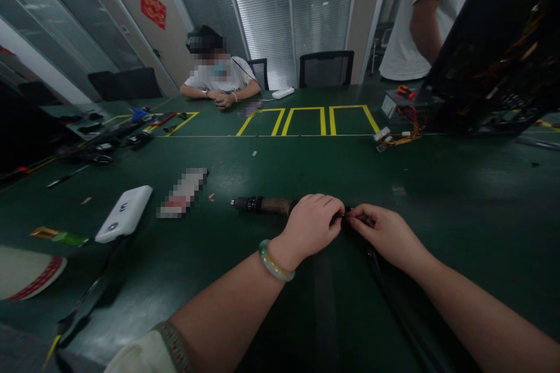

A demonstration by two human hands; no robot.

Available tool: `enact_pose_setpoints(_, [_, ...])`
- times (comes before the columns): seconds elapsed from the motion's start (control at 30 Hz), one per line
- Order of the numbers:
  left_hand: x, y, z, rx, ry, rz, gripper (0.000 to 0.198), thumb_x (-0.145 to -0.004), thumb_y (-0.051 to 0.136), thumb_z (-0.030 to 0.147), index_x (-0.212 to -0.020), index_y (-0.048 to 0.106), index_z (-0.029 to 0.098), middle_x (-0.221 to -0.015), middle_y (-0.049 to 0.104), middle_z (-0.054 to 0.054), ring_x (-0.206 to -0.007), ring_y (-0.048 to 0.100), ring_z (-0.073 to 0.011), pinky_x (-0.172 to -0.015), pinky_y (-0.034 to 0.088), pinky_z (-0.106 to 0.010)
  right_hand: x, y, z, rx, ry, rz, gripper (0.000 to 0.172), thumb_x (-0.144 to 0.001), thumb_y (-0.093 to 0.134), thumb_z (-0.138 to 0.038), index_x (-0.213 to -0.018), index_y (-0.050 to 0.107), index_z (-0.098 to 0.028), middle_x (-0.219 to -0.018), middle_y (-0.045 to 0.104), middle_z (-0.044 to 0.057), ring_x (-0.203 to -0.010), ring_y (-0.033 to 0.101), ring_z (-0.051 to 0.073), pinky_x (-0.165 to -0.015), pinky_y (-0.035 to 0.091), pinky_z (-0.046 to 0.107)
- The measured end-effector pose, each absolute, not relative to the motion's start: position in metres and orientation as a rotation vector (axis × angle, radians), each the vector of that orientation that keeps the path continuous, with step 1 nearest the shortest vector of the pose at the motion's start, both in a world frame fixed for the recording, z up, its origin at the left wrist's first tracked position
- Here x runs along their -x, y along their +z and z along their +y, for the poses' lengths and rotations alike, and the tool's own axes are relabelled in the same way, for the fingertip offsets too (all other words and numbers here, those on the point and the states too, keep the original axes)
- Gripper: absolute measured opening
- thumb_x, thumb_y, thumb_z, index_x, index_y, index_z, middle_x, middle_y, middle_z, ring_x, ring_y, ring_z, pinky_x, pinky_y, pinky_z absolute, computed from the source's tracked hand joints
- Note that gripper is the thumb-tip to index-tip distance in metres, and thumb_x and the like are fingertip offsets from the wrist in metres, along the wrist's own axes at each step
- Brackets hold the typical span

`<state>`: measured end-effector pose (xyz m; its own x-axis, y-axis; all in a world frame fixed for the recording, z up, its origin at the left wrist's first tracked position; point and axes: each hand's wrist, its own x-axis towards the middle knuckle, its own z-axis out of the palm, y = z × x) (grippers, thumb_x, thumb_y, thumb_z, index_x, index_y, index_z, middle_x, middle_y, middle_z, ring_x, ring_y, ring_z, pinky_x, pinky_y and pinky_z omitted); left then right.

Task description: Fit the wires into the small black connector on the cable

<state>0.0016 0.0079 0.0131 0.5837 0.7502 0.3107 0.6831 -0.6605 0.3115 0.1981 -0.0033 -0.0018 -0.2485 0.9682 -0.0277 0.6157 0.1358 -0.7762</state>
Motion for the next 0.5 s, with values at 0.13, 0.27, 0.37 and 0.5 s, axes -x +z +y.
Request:
enact_pose_setpoints(0.13, [-0.0023,0.0129,0.008,-2.658,0.64,1.218,0.01,-0.088,0.059,0.019,-0.098,0.058,0.02,-0.103,0.062,-0.002,-0.1,0.058,-0.0194,-0.09,0.047,-0.037,-0.1974,-0.0009,-0.0035,1.524,0.933,-1.936,0.017,-0.088,0.055,-0.036,-0.091,0.068,-0.025,-0.084,0.072,0.0,-0.075,0.067,0.018,-0.063,0.047,0.028])
enact_pose_setpoints(0.27, [-0.0026,0.0123,0.0079,-2.649,0.663,1.229,0.01,-0.086,0.061,0.019,-0.096,0.058,0.02,-0.102,0.06,-0.002,-0.096,0.058,-0.0197,-0.085,0.047,-0.036,-0.1968,0.0001,-0.0042,1.506,0.926,-1.917,0.017,-0.088,0.055,-0.034,-0.09,0.068,-0.024,-0.083,0.072,0.0,-0.074,0.067,0.018,-0.063,0.046,0.028])
enact_pose_setpoints(0.37, [-0.0024,0.0131,0.0075,-2.655,0.654,1.229,0.011,-0.087,0.062,0.021,-0.097,0.058,0.02,-0.1,0.059,-0.002,-0.094,0.058,-0.0197,-0.085,0.047,-0.036,-0.1971,-0.0001,-0.0042,1.506,0.937,-1.914,0.017,-0.088,0.054,-0.034,-0.091,0.068,-0.024,-0.083,0.072,0.0,-0.074,0.067,0.018,-0.063,0.046,0.027])
enact_pose_setpoints(0.5, [-0.0022,0.0148,0.007,-2.654,0.649,1.232,0.011,-0.088,0.061,0.023,-0.098,0.058,0.02,-0.099,0.059,-0.002,-0.095,0.058,-0.0198,-0.085,0.047,-0.036,-0.1974,-0.0003,-0.0038,1.525,0.93,-1.923,0.017,-0.088,0.055,-0.035,-0.091,0.068,-0.024,-0.083,0.072,0.0,-0.073,0.067,0.018,-0.061,0.046,0.027])
